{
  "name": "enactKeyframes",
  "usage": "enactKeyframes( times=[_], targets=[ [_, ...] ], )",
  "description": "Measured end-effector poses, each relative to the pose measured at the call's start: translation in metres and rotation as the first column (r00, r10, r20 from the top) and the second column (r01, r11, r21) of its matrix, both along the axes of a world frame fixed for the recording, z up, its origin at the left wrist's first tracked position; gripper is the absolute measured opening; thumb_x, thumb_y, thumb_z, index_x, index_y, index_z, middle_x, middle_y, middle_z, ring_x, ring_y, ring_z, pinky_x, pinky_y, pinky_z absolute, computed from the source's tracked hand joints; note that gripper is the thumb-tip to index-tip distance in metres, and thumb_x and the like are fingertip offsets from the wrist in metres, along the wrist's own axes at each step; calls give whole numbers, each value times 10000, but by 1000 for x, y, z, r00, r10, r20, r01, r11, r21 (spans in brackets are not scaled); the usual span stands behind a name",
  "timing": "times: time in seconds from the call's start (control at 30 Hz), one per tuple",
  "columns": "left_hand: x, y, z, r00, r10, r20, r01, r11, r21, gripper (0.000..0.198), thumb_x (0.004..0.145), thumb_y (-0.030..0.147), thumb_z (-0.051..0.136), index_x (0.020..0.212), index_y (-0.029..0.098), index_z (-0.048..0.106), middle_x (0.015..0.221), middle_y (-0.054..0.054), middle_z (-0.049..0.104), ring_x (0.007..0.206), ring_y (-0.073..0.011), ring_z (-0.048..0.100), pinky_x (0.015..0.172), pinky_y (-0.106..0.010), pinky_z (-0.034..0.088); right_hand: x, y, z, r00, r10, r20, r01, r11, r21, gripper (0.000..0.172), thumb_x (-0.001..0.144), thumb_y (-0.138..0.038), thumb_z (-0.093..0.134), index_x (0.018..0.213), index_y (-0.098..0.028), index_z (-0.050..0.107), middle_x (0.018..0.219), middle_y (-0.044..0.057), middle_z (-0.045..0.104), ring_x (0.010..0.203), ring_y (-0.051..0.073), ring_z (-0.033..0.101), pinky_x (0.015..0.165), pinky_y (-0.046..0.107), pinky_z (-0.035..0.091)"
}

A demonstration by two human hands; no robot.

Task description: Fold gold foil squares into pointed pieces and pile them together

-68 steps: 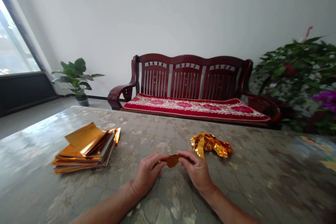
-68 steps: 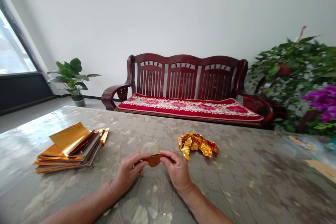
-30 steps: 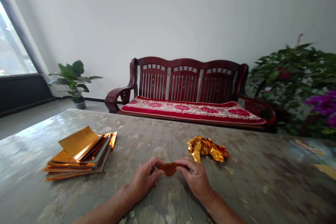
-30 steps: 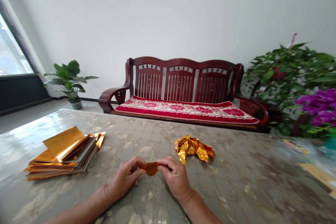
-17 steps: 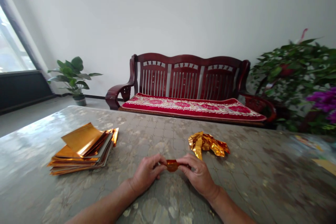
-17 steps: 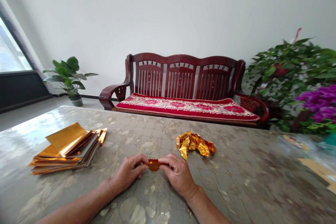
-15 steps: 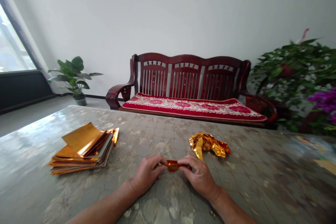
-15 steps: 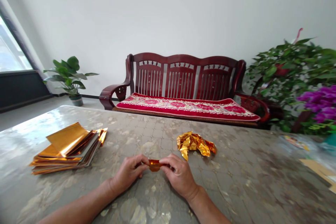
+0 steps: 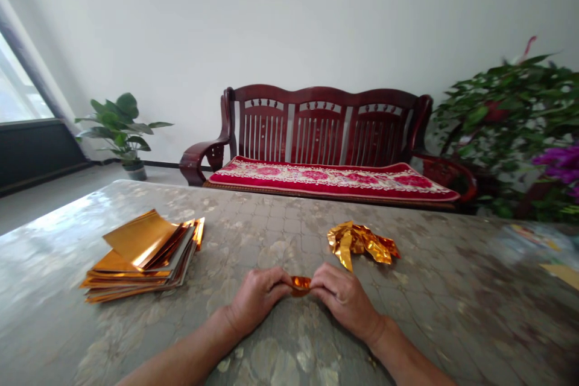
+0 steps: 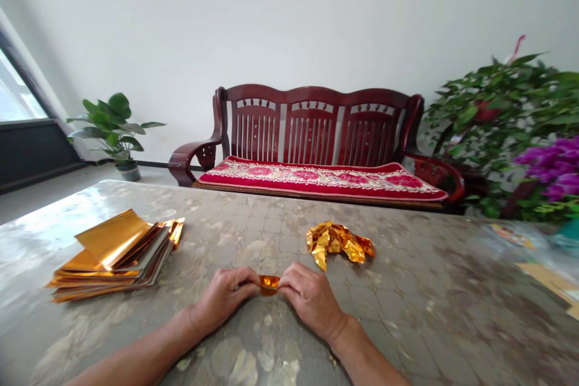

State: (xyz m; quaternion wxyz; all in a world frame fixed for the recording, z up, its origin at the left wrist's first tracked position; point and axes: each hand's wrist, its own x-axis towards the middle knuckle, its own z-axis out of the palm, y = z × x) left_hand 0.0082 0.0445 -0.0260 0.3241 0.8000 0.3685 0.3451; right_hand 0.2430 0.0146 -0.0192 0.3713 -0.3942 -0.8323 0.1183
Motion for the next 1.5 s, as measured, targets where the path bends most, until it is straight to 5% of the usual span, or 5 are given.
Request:
enactKeyframes(
  times=[0.2,0.53,0.93,1.5],
  targets=[
    [-5,2,0,986,-133,-97,145,981,132,201,959,282,540,982,269,739,886,10,748,811,-124,688,736,-175,481,-1,-2,1,996,16,89,-21,998,55,134,952,-245,563,953,-223,695,843,24,633,780,133,595,689,233,437],
    [-5,-1,11,955,-131,-265,190,958,214,282,1002,293,446,1056,285,722,928,-14,749,856,-146,692,777,-207,472,-4,-5,9,971,44,233,-43,999,-9,241,992,-262,474,1035,-268,711,851,19,584,784,127,578,694,214,441],
    [-7,1,3,977,-18,-213,51,987,150,156,954,276,550,883,224,679,808,20,718,738,-115,666,693,-175,455,4,-2,3,989,113,93,-113,994,-5,206,980,-247,506,1005,-215,708,862,47,672,806,144,627,727,235,488],
    [-4,-2,1,989,-57,-139,73,992,108,217,950,328,556,878,234,738,786,3,737,711,-124,673,690,-191,486,2,-3,3,992,91,82,-93,995,18,255,991,-298,492,1041,-244,736,821,42,680,747,133,640,671,219,495]
  ],
)
